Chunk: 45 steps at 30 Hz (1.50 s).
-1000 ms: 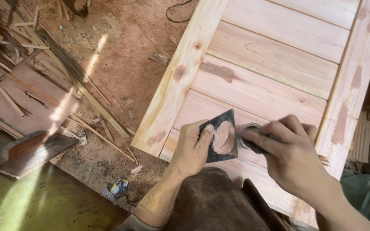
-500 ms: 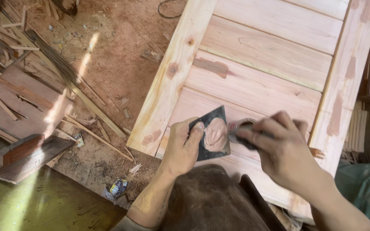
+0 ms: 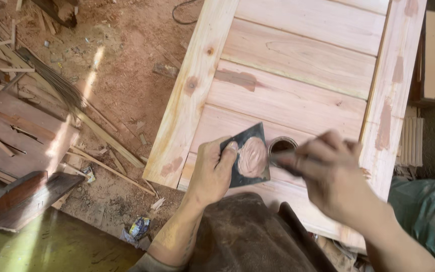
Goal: The person mixes wood filler with a red pigment on a metal plate using a putty knife, then applies the filler to gaps and joints on a wooden door frame. The person uses two putty knives to spread and smooth the filler into the seams.
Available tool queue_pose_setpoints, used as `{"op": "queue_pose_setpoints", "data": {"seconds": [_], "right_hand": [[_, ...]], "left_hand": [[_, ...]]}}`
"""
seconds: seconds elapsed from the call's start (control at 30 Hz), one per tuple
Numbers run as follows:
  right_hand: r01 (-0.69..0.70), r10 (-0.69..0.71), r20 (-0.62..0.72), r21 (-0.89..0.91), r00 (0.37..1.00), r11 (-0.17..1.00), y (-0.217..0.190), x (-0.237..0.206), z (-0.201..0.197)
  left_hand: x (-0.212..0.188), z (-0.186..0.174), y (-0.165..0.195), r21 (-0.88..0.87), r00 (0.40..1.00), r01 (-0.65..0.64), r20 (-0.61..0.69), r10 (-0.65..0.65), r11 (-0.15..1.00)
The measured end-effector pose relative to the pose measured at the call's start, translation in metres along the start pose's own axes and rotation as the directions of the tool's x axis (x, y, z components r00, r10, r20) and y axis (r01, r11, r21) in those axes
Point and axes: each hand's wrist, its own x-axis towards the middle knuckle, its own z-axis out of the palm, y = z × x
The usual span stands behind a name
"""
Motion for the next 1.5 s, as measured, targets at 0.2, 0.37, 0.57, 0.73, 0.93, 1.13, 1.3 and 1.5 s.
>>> {"op": "queue_pose_setpoints", "data": {"seconds": [0.2, 0.37, 0.57, 0.73, 0.93, 1.13, 1.3, 1.5], "right_hand": [[-0.047, 0.045, 0.026, 0.089, 0.999, 0.995, -0.002, 0.002, -0.015], [-0.006, 0.010, -0.040, 0.080, 0.999, 0.997, -0.001, -0.002, -0.012], [-0.137, 0.138, -0.055, 0.031, 0.989, 0.990, -0.004, -0.004, -0.013], [0.005, -0.004, -0.027, 0.022, 1.000, 1.000, -0.005, -0.004, -0.012], [0.036, -0.033, -0.025, 0.138, 0.999, 0.990, 0.009, -0.011, 0.000], [0.011, -0.008, -0.017, 0.213, 1.000, 0.977, 0.001, -0.012, -0.004], [0.009, 0.031, -0.113, 0.334, 0.993, 0.942, 0.010, -0.019, -0.009], [0.157, 0.079, -0.484, 0.428, 0.871, 0.890, 0.013, -0.018, 0.033]], "left_hand": [[0.003, 0.008, 0.002, -0.006, 1.000, 0.010, 0.019, -0.010, 1.000], [0.000, 0.011, 0.003, -0.032, 0.999, -0.003, 0.040, 0.004, 0.999], [-0.001, 0.011, 0.003, 0.035, 0.998, 0.063, -0.007, -0.063, 0.997], [-0.005, 0.010, 0.005, -0.013, 0.999, -0.026, -0.019, 0.026, 1.000], [-0.007, 0.004, 0.000, 0.002, 0.998, 0.036, -0.051, -0.035, 0.999], [-0.015, 0.001, -0.016, -0.073, 0.995, 0.072, -0.064, -0.076, 0.995], [-0.006, -0.006, -0.033, -0.524, 0.975, 0.168, -0.036, -0.219, 0.835], [0.008, -0.005, -0.030, -0.888, 0.936, 0.241, 0.107, -0.336, 0.391]]}}
